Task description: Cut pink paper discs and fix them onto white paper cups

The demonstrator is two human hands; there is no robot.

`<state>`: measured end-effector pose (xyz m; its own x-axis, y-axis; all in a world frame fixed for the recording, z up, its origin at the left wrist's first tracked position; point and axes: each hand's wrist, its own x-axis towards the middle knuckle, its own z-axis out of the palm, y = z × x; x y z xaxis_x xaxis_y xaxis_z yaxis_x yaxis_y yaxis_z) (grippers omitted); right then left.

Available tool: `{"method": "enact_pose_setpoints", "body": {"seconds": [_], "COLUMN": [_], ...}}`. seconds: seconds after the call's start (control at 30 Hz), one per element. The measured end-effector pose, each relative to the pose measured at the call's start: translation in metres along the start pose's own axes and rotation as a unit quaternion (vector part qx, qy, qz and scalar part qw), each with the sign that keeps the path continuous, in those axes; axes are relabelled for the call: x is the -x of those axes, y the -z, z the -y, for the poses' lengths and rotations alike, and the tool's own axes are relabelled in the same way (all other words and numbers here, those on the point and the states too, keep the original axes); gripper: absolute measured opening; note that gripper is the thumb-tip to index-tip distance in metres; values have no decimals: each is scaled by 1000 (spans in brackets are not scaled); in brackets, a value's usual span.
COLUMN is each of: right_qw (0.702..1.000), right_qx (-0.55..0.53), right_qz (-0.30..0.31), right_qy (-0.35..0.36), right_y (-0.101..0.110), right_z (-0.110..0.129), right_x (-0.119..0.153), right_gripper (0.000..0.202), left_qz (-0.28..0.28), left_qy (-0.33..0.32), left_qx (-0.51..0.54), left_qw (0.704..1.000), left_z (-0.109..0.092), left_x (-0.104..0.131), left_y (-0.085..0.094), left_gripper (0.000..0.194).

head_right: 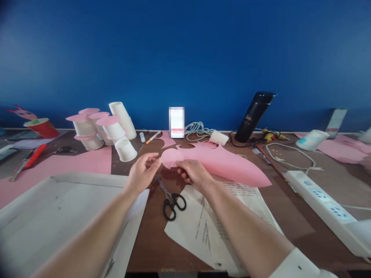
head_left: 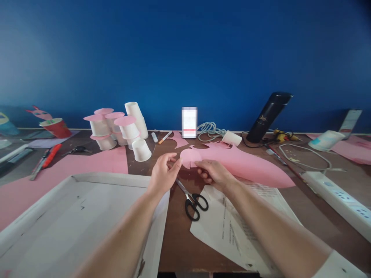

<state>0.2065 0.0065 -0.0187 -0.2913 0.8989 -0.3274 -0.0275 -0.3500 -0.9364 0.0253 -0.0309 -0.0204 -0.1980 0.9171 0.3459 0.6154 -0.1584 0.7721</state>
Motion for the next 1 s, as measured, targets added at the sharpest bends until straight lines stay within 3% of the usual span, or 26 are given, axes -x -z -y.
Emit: {"method": "enact_pose_setpoints", "body": {"seconds": [0.1, 0.2, 0.43, 1.0], "right_qw": [1000, 1000, 999, 993], "right_qx": [-5, 2, 24, 89], "right_qz": [9, 16, 23, -4], "right_qy": [0, 6, 43, 72], "right_y": [-1, -1, -2, -7], "right_z": [-1, -4, -8, -6], "right_x": [0, -1, -1, 4], "right_gripper": [23, 29, 34, 36], "left_qz": [83, 126, 132, 153], "left_qy": [55, 87, 174, 235], "left_qx": [34, 70, 161, 250], "left_qw": [994, 986, 962, 927], "left_z": [-4, -7, -10, -2], "left_x": [1, 2, 5, 4], "left_y": [1, -2, -5, -8], "left_gripper": [38, 40, 35, 38]}}
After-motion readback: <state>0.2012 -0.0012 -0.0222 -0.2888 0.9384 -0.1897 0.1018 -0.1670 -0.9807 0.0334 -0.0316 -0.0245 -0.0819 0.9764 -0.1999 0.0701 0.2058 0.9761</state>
